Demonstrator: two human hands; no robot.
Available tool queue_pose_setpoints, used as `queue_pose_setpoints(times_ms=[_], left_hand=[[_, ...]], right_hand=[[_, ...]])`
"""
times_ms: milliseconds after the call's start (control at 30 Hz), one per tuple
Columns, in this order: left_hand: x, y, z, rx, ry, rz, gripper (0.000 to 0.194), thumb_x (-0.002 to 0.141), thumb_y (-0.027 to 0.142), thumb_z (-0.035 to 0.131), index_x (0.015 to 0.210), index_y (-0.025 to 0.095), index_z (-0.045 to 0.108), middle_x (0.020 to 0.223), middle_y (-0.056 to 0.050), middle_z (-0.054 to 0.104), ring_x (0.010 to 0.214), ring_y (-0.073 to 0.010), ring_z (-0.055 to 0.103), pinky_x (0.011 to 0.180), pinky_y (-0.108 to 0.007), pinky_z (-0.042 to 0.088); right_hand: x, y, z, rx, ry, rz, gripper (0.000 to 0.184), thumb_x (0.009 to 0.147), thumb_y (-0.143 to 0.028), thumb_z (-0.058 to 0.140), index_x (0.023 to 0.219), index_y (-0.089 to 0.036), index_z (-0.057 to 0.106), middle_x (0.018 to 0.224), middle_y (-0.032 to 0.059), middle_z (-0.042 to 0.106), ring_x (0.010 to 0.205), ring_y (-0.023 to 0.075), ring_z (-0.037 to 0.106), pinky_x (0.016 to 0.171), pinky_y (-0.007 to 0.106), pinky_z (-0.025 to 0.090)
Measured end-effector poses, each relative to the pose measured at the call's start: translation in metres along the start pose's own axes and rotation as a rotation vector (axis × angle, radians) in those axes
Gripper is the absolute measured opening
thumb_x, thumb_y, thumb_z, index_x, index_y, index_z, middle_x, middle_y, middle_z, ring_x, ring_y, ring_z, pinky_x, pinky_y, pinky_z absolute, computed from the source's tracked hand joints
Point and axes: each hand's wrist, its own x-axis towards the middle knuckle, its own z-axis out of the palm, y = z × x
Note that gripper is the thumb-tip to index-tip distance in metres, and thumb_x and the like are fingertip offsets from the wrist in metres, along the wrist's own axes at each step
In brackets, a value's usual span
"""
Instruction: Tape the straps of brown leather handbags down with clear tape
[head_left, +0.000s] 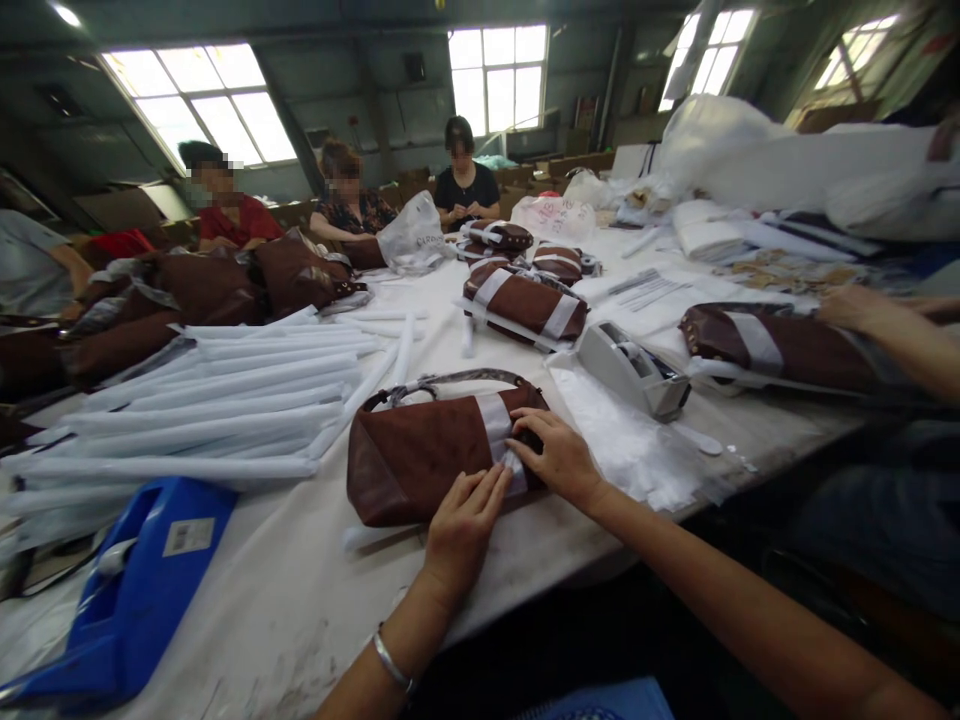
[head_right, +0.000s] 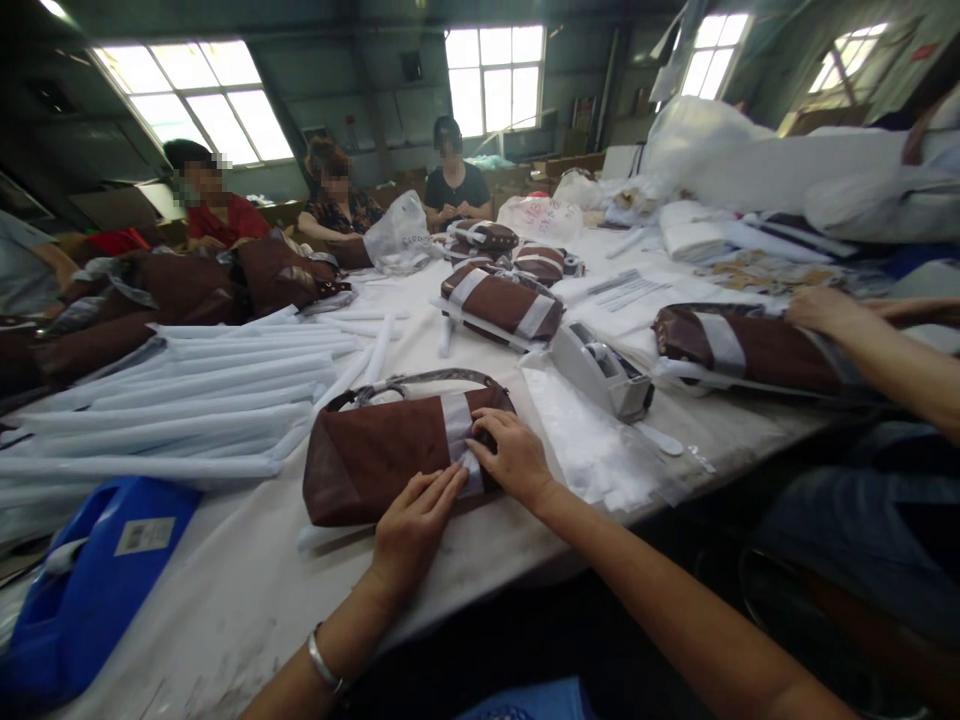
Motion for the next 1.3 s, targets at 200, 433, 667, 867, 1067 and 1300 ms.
queue_pose_setpoints(times_ms=[200,433,667,867,1067,1300], left_hand=[[-0.005,0.000,0.005,0.010,0.004,-0.025,0.059,0.093,0.004,0.044,0.149,0.023,0.042,0.141,0.002,0.059,0.114,-0.0207,0.064,0.103,-0.036,0.053],[-0.010,-0.004,0.014,0.045,0.038,0.001,0.062,0.092,0.008,0.047,0.151,0.025,0.039,0.141,0.003,0.058,0.113,-0.0204,0.065,0.102,-0.035,0.054],[-0.009,-0.005,0.015,0.054,0.066,0.017,0.062,0.092,0.009,0.047,0.151,0.025,0.038,0.138,0.000,0.062,0.111,-0.0203,0.067,0.101,-0.035,0.053],[-0.008,-0.003,0.013,0.047,0.076,0.021,0.064,0.092,0.008,0.046,0.152,0.024,0.036,0.137,0.000,0.062,0.111,-0.0212,0.067,0.103,-0.036,0.052],[-0.008,-0.004,0.013,0.036,0.060,0.008,0.062,0.094,0.009,0.044,0.153,0.025,0.034,0.137,0.002,0.062,0.112,-0.0212,0.066,0.102,-0.036,0.053],[-0.007,-0.004,0.011,0.025,0.072,0.009,0.058,0.095,0.009,0.043,0.151,0.024,0.039,0.139,0.004,0.061,0.112,-0.0198,0.066,0.104,-0.034,0.050]], right_hand=[[0.005,0.073,-0.096,-0.319,0.177,-0.034,0.029,0.092,-0.029,0.060,0.119,-0.024,0.067,0.132,0.0082,0.065,0.130,0.0288,0.053,0.113,0.053,0.038],[0.026,0.170,-0.180,-0.258,0.171,0.633,0.029,0.080,-0.045,0.066,0.077,-0.018,0.077,0.131,0.0160,0.064,0.135,0.0382,0.046,0.114,0.053,0.033],[0.039,0.175,-0.170,-0.049,0.076,0.662,0.029,0.067,-0.047,0.077,0.070,-0.018,0.077,0.115,0.0166,0.073,0.127,0.0367,0.056,0.098,0.046,0.049],[0.031,0.165,-0.181,-0.008,0.273,0.635,0.026,0.066,-0.045,0.079,0.074,-0.020,0.078,0.148,0.0096,0.052,0.131,0.0338,0.052,0.115,0.047,0.035],[-0.020,0.147,-0.177,0.274,0.496,0.654,0.038,0.065,-0.052,0.082,0.084,-0.019,0.079,0.136,0.0114,0.062,0.126,0.0345,0.057,0.111,0.051,0.042],[-0.025,0.125,-0.172,0.248,0.520,0.535,0.034,0.072,-0.051,0.079,0.092,-0.023,0.080,0.125,0.0078,0.069,0.123,0.0297,0.059,0.115,0.049,0.039]])
